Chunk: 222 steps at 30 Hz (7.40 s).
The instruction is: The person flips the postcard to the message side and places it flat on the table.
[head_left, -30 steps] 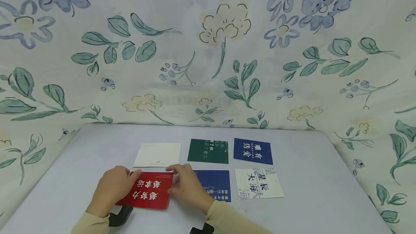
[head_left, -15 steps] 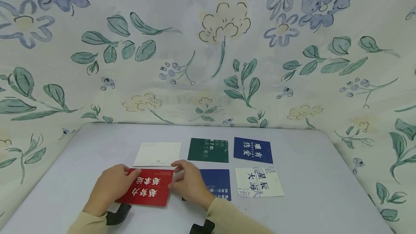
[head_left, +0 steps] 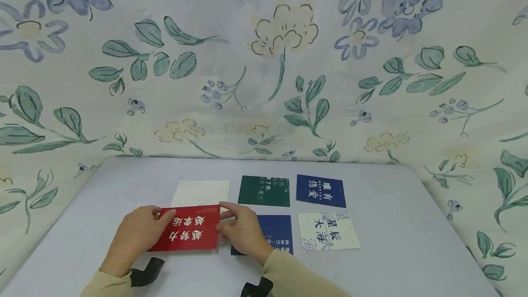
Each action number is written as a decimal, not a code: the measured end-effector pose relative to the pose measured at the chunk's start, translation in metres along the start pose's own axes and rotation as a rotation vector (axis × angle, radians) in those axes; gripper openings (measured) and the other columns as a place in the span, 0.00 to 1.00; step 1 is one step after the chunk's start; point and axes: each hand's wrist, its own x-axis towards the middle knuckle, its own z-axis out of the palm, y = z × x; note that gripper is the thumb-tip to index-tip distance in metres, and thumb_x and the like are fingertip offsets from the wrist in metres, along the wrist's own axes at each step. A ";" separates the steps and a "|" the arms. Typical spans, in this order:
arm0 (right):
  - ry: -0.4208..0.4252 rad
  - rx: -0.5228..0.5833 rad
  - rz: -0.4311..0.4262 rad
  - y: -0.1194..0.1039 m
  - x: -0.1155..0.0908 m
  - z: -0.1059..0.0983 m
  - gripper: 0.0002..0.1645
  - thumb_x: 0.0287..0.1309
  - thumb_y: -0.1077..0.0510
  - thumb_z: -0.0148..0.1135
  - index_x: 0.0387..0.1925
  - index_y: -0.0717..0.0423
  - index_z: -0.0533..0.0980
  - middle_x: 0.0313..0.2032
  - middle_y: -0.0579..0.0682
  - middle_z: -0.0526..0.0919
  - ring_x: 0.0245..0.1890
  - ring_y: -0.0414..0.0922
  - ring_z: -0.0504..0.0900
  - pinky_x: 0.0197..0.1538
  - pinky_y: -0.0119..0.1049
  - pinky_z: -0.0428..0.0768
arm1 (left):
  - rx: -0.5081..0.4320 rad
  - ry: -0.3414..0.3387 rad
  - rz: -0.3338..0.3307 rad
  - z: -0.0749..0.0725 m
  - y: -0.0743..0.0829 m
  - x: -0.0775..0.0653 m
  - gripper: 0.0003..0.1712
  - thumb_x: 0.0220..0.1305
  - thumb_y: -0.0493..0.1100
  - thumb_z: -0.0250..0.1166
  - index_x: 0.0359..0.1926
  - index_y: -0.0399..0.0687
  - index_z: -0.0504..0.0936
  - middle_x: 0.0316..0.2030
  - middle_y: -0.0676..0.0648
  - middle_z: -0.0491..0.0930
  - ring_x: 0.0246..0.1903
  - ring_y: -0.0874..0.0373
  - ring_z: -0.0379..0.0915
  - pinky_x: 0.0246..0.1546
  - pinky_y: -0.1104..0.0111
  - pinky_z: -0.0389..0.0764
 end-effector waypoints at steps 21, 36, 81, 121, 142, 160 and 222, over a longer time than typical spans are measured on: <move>0.023 -0.047 -0.044 0.000 -0.003 -0.002 0.30 0.52 0.67 0.63 0.58 0.53 0.69 0.38 0.43 0.76 0.34 0.33 0.79 0.33 0.28 0.80 | -0.061 0.028 0.022 -0.006 -0.002 -0.004 0.41 0.59 0.57 0.60 0.56 0.21 0.66 0.47 0.25 0.71 0.44 0.35 0.69 0.36 0.51 0.79; 0.071 -0.019 -0.048 -0.001 -0.001 -0.006 0.20 0.53 0.66 0.63 0.49 0.55 0.73 0.36 0.44 0.77 0.31 0.33 0.79 0.33 0.27 0.79 | -0.087 0.025 0.038 -0.009 -0.001 -0.004 0.38 0.61 0.56 0.59 0.58 0.26 0.66 0.45 0.25 0.72 0.41 0.35 0.71 0.33 0.53 0.80; 0.152 0.019 -0.104 -0.006 0.003 -0.015 0.05 0.58 0.58 0.60 0.36 0.54 0.78 0.31 0.43 0.80 0.29 0.36 0.81 0.34 0.27 0.79 | -0.229 0.150 0.018 -0.023 -0.009 -0.008 0.20 0.59 0.46 0.64 0.44 0.34 0.76 0.38 0.33 0.80 0.28 0.52 0.79 0.26 0.60 0.78; 0.125 0.074 0.008 -0.008 0.003 -0.016 0.15 0.46 0.62 0.69 0.39 0.54 0.79 0.38 0.45 0.79 0.34 0.39 0.83 0.37 0.34 0.81 | -0.336 0.048 -0.034 -0.024 -0.020 -0.007 0.27 0.52 0.45 0.69 0.50 0.32 0.77 0.36 0.39 0.83 0.28 0.57 0.81 0.30 0.59 0.79; 0.070 -0.011 0.041 0.001 0.001 -0.007 0.18 0.42 0.66 0.70 0.39 0.53 0.79 0.40 0.44 0.80 0.29 0.37 0.81 0.32 0.33 0.80 | -0.214 -0.013 -0.048 -0.007 -0.017 0.001 0.21 0.50 0.35 0.69 0.45 0.29 0.78 0.28 0.44 0.81 0.22 0.59 0.77 0.24 0.64 0.77; 0.014 -0.229 0.013 0.000 -0.003 -0.003 0.17 0.42 0.61 0.72 0.38 0.53 0.80 0.31 0.40 0.80 0.26 0.32 0.76 0.29 0.27 0.76 | -0.095 0.008 -0.010 0.005 -0.019 0.003 0.16 0.47 0.35 0.70 0.38 0.31 0.81 0.24 0.48 0.79 0.21 0.59 0.72 0.22 0.64 0.74; 0.287 -0.148 0.063 0.013 0.010 -0.118 0.28 0.57 0.51 0.61 0.59 0.54 0.70 0.56 0.52 0.74 0.52 0.48 0.74 0.48 0.46 0.76 | -0.440 0.134 0.157 0.050 0.108 0.023 0.28 0.62 0.47 0.60 0.60 0.38 0.70 0.53 0.36 0.74 0.52 0.43 0.72 0.46 0.52 0.76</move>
